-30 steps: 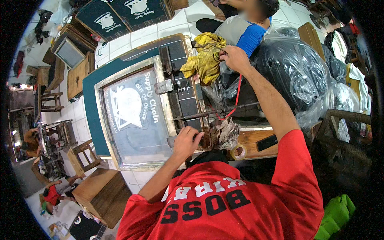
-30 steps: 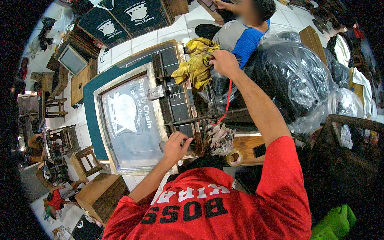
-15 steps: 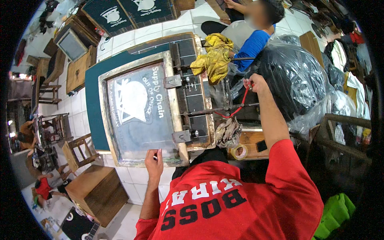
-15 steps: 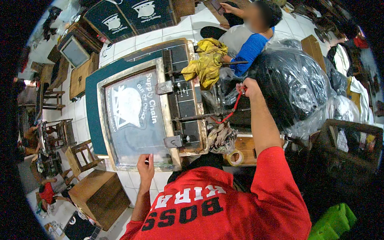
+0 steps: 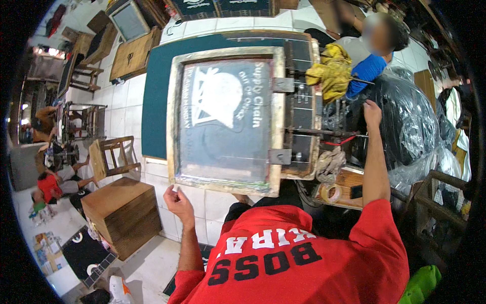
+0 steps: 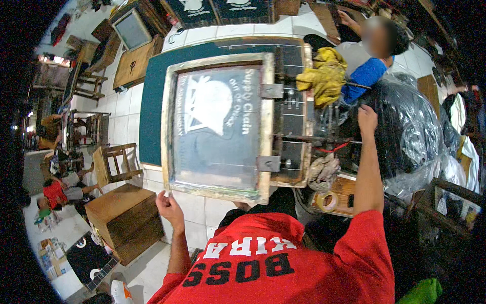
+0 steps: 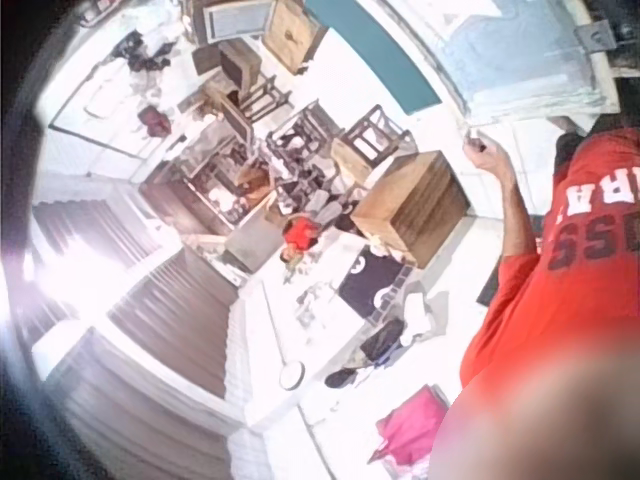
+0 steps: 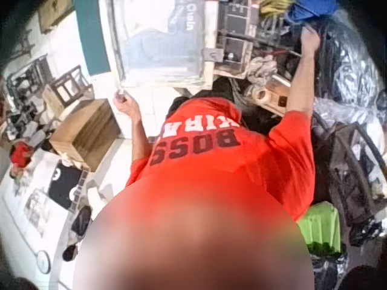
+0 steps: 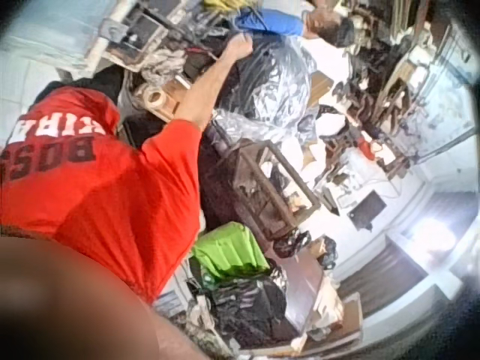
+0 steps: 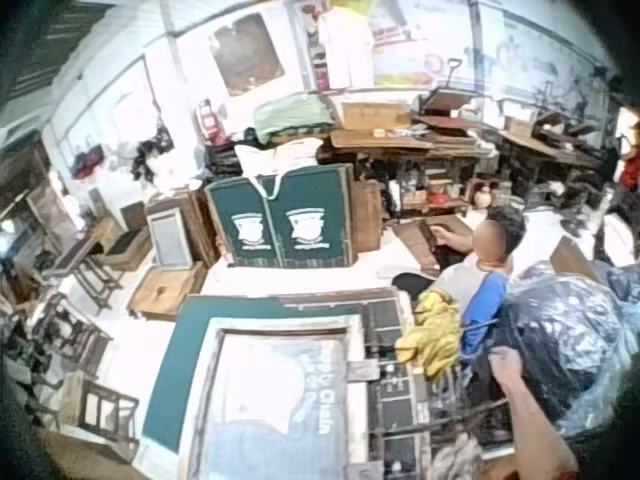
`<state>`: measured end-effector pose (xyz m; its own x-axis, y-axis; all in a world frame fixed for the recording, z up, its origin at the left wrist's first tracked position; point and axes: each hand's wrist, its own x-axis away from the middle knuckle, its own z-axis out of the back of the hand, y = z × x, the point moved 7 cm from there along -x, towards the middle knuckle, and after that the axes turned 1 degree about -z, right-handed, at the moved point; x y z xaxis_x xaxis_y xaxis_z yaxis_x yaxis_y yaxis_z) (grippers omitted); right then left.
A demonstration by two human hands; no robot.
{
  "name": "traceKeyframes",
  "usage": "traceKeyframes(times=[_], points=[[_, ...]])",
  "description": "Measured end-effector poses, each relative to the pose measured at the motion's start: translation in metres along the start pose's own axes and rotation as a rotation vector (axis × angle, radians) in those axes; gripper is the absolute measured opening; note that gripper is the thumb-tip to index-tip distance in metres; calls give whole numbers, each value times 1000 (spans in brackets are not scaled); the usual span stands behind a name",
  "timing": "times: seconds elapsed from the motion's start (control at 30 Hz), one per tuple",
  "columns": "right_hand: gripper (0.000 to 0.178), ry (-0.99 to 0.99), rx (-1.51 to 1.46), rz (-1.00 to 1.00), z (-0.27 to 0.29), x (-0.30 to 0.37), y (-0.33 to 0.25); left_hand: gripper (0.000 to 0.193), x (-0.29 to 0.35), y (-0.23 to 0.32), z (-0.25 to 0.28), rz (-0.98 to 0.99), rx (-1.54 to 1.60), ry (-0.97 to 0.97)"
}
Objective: The person prepares a screen printing frame by attaching clips and securing a red strap. They then place a dark green tote bag under the frame, lift the frame, and lower it onto the bag to align the print area.
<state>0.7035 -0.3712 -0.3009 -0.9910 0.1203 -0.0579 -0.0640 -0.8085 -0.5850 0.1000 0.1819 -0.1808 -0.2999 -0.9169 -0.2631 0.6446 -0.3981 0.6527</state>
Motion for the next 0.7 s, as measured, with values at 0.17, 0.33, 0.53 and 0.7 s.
traceKeyframes(times=[0.17,0.33,0.53,0.7], points=[[30,227,-283,104,35,131,-100,31,-79,-106,88,210,-33,111],[34,200,-314,57,1,294,-179,47,-195,-193,160,221,405,188],[46,223,-253,-248,-57,441,-194,66,-307,-198,128,57,438,-123],[48,368,70,-367,-71,527,-214,77,-364,-152,30,-22,590,-466]])
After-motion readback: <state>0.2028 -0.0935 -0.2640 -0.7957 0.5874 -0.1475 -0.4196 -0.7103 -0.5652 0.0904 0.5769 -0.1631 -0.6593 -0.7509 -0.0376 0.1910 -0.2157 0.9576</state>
